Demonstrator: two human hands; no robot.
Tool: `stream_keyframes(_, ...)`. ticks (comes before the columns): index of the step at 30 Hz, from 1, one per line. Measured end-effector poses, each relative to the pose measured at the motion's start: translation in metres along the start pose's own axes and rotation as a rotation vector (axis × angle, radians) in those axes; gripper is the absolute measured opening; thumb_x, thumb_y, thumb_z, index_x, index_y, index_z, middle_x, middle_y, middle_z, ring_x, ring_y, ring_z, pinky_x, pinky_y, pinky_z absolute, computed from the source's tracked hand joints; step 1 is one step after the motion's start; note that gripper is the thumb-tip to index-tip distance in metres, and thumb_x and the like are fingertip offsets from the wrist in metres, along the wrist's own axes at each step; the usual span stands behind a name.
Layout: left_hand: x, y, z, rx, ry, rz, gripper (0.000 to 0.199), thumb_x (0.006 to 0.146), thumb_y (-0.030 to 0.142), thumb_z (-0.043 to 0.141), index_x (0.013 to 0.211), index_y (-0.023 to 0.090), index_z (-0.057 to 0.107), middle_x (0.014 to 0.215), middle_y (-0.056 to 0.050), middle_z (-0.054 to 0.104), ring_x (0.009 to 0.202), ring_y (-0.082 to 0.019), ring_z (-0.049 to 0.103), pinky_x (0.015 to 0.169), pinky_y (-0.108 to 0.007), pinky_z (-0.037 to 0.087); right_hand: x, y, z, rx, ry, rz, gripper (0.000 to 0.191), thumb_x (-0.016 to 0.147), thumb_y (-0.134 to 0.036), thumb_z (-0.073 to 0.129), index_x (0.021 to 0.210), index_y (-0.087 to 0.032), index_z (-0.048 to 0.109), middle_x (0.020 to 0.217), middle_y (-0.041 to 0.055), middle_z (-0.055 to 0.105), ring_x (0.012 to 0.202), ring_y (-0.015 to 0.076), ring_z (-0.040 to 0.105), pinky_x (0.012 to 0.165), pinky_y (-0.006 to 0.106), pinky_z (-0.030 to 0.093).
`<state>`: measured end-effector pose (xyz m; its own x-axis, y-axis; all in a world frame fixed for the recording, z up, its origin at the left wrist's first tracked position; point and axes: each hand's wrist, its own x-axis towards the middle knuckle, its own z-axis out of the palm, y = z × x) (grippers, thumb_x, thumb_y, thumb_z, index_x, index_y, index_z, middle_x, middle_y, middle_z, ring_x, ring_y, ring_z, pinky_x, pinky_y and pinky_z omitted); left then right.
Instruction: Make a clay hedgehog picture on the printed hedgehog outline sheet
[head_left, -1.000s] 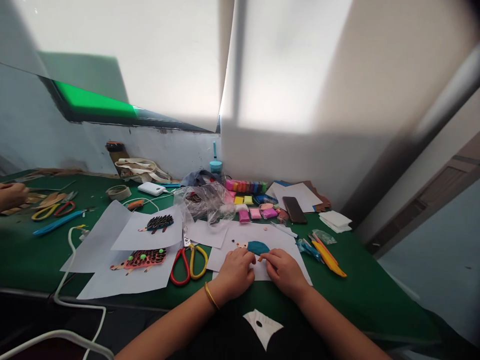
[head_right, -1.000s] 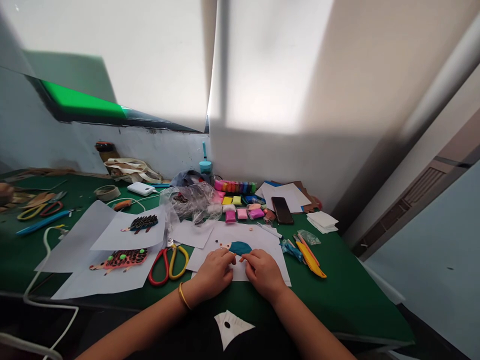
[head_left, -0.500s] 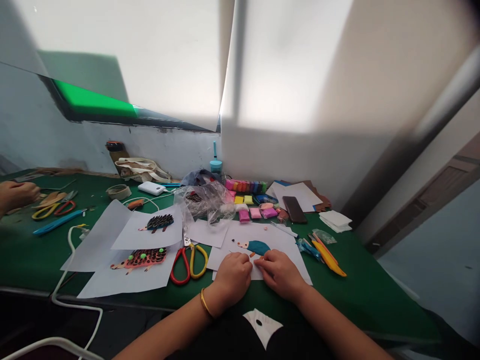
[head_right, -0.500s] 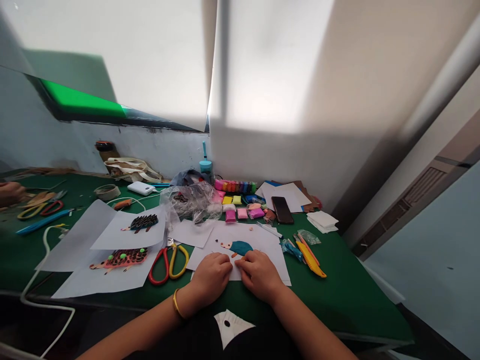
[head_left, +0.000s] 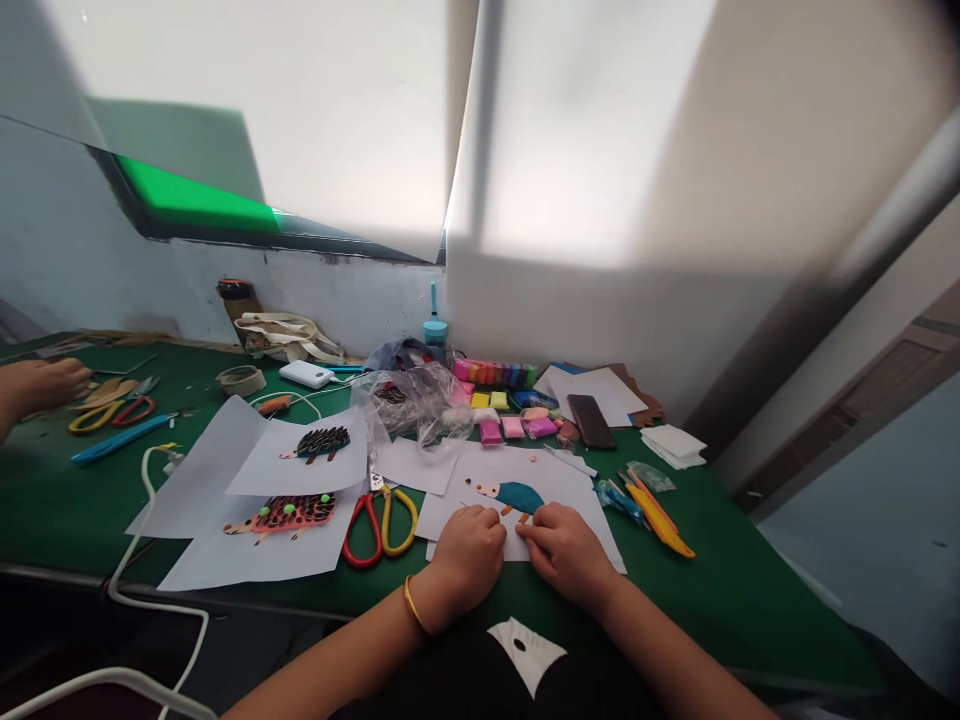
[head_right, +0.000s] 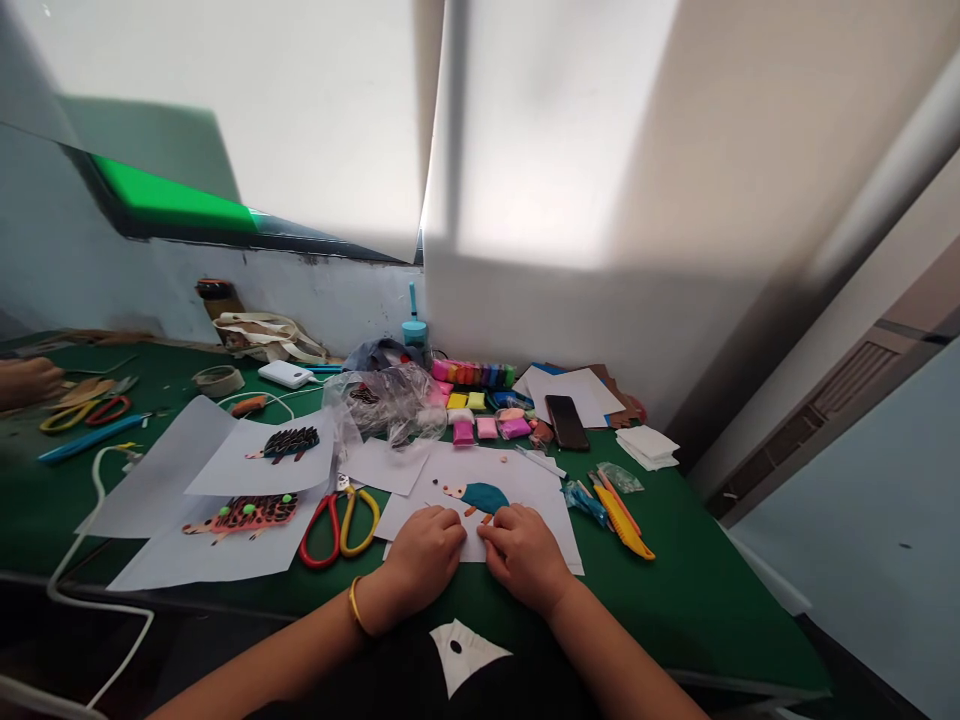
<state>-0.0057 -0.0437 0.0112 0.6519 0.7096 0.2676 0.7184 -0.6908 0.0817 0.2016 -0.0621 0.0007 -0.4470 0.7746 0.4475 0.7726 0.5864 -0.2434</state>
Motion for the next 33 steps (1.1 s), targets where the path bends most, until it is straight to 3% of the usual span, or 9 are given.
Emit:
stream_keyframes(4,0.0,0.0,-0.001,0.002,-0.011,0.005,0.011,0.087,0.015,0.057,0.077,0.018,0.062,0.086,-0.005,0.062,0.084,-0.021,0.055,0.073,-0.036,0.042,-0.003,-0.001,-0.002,-0.022,-0.007,-0.021,0.022,0.088,-0.018,0.054,0.094,-0.025,0.074,0.083,0.0047,0.063,0.082,0.0191,0.055,0.076,0.035,0.04)
stream_keyframes(10,0.002,0.001,-0.001,0.015,-0.027,0.004,0.014,0.087,0.015,0.056,0.075,0.018,0.062,0.083,-0.005,0.062,0.081,-0.021,0.055,0.071,-0.036,0.042,-0.002,-0.002,-0.004,-0.057,-0.044,-0.027,0.027,0.089,-0.018,0.053,0.107,-0.026,0.072,0.086,0.0051,0.064,0.083,0.0195,0.054,0.076,0.035,0.038)
stream_keyframes(25,0.001,0.002,0.0,0.012,-0.014,0.012,0.014,0.088,0.016,0.056,0.076,0.018,0.062,0.085,-0.005,0.062,0.082,-0.021,0.055,0.072,-0.036,0.042,-0.004,-0.002,-0.003,-0.011,-0.015,-0.021,0.025,0.086,-0.016,0.055,0.099,-0.026,0.074,0.084,0.0049,0.063,0.084,0.0199,0.055,0.079,0.036,0.042)
stream_keyframes(33,0.001,0.002,-0.001,-0.016,-0.039,0.013,0.012,0.087,0.013,0.056,0.078,0.017,0.063,0.086,-0.006,0.062,0.084,-0.022,0.055,0.072,-0.036,0.042,-0.004,0.009,-0.003,0.227,0.097,0.141,0.031,0.09,-0.02,0.048,0.103,-0.025,0.076,0.09,0.0067,0.065,0.087,0.0207,0.061,0.08,0.036,0.051)
